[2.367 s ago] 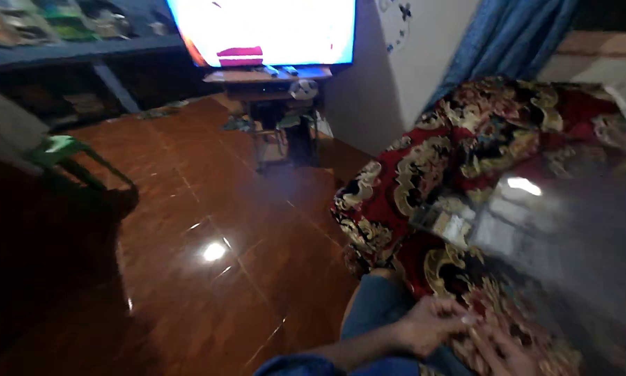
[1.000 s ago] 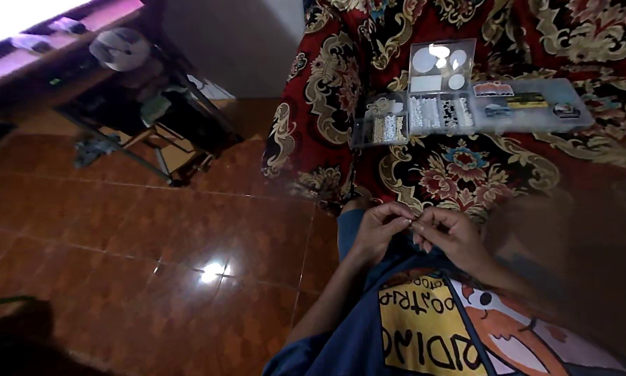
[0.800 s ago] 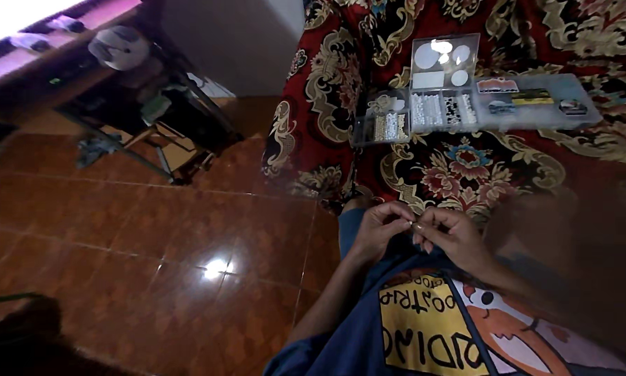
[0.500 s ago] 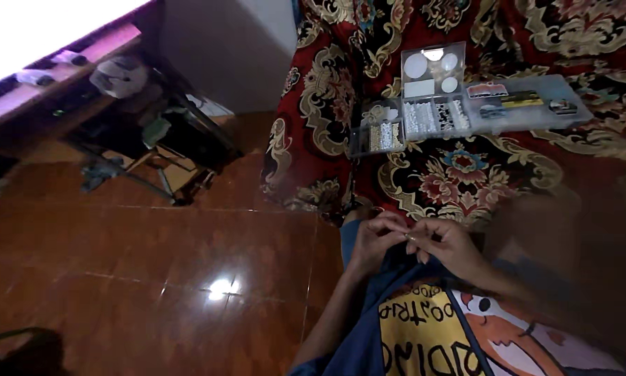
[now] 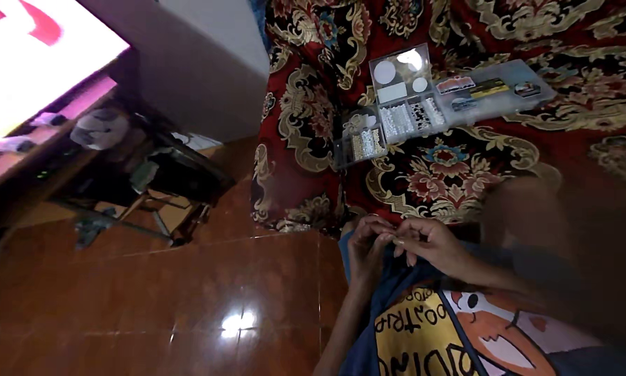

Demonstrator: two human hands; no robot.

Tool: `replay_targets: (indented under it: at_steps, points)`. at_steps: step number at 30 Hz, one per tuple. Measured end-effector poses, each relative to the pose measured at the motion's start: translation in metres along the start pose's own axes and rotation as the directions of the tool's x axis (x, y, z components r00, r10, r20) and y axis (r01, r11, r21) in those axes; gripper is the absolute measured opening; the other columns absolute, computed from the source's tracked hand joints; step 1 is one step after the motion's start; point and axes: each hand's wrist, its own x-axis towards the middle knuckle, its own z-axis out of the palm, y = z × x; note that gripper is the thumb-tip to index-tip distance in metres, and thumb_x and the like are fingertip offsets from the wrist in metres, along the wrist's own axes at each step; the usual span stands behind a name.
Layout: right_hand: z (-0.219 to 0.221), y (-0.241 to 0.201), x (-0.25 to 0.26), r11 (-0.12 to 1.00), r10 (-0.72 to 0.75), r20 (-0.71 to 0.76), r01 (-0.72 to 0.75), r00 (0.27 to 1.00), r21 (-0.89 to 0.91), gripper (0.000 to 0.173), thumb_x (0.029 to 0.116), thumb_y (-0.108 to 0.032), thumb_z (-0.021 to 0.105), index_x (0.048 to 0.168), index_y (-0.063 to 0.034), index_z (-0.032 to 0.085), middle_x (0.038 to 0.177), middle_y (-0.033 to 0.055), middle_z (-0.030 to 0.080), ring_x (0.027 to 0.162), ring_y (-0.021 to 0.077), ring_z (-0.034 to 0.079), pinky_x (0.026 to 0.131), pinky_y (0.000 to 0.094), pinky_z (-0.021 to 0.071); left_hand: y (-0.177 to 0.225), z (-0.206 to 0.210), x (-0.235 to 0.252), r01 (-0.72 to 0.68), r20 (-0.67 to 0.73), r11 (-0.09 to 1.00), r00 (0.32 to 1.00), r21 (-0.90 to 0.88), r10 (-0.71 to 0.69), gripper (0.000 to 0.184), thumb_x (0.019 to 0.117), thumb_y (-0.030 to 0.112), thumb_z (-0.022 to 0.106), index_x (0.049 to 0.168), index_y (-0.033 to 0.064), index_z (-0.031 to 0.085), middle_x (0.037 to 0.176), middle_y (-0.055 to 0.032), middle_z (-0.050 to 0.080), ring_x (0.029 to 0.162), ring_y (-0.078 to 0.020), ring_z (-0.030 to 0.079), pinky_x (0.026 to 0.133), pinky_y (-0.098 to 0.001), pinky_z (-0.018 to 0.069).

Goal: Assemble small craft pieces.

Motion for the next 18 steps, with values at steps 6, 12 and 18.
replay_targets:
  at_steps: [6, 12, 18]
  points:
    - [-0.004, -0.002, 0.0, 1.0, 0.013, 0.026, -0.013, 1.0, -0.006, 0.017, 0.0983, -0.012, 0.066, 0.11, -0.0005, 0.068, 0.088, -0.0034, 0.071, 0.068, 0.0, 0.065, 0.063, 0.0185, 0.0574, 0.0, 0.0, 0.001, -0.085, -0.022, 0.986, 0.996, 0.144, 0.089, 0.017, 0.0963, 0.037, 0.068, 0.09, 0.0216, 0.074, 0.107, 0.0093, 0.07, 0.105, -0.0022, 0.063, 0.093, -0.0213, 0.0522]
    - [-0.008, 0.006, -0.001, 0.99, 0.013, 0.059, -0.005, 0.998, -0.139, 0.026, 0.0972, -0.019, 0.069, 0.111, 0.0026, 0.071, 0.09, 0.0046, 0.072, 0.076, 0.004, 0.067, 0.073, 0.0226, 0.0583, -0.001, -0.001, 0.001, -0.103, -0.015, 0.979, 0.994, 0.177, 0.107, 0.018, 0.0975, 0.037, 0.067, 0.09, 0.0212, 0.073, 0.106, 0.0085, 0.07, 0.102, -0.0026, 0.065, 0.091, -0.0213, 0.054]
    - [-0.013, 0.018, 0.002, 0.934, -0.179, 0.084, 0.196, 0.98, -0.3, 0.018, 0.0945, -0.018, 0.071, 0.091, -0.0013, 0.077, 0.097, 0.0071, 0.074, 0.097, 0.0071, 0.067, 0.087, 0.0236, 0.0546, -0.001, 0.002, 0.001, -0.065, -0.049, 0.988, 0.996, 0.143, 0.072, 0.018, 0.0959, 0.035, 0.069, 0.089, 0.0193, 0.074, 0.106, 0.006, 0.071, 0.104, -0.0044, 0.065, 0.093, -0.0225, 0.053]
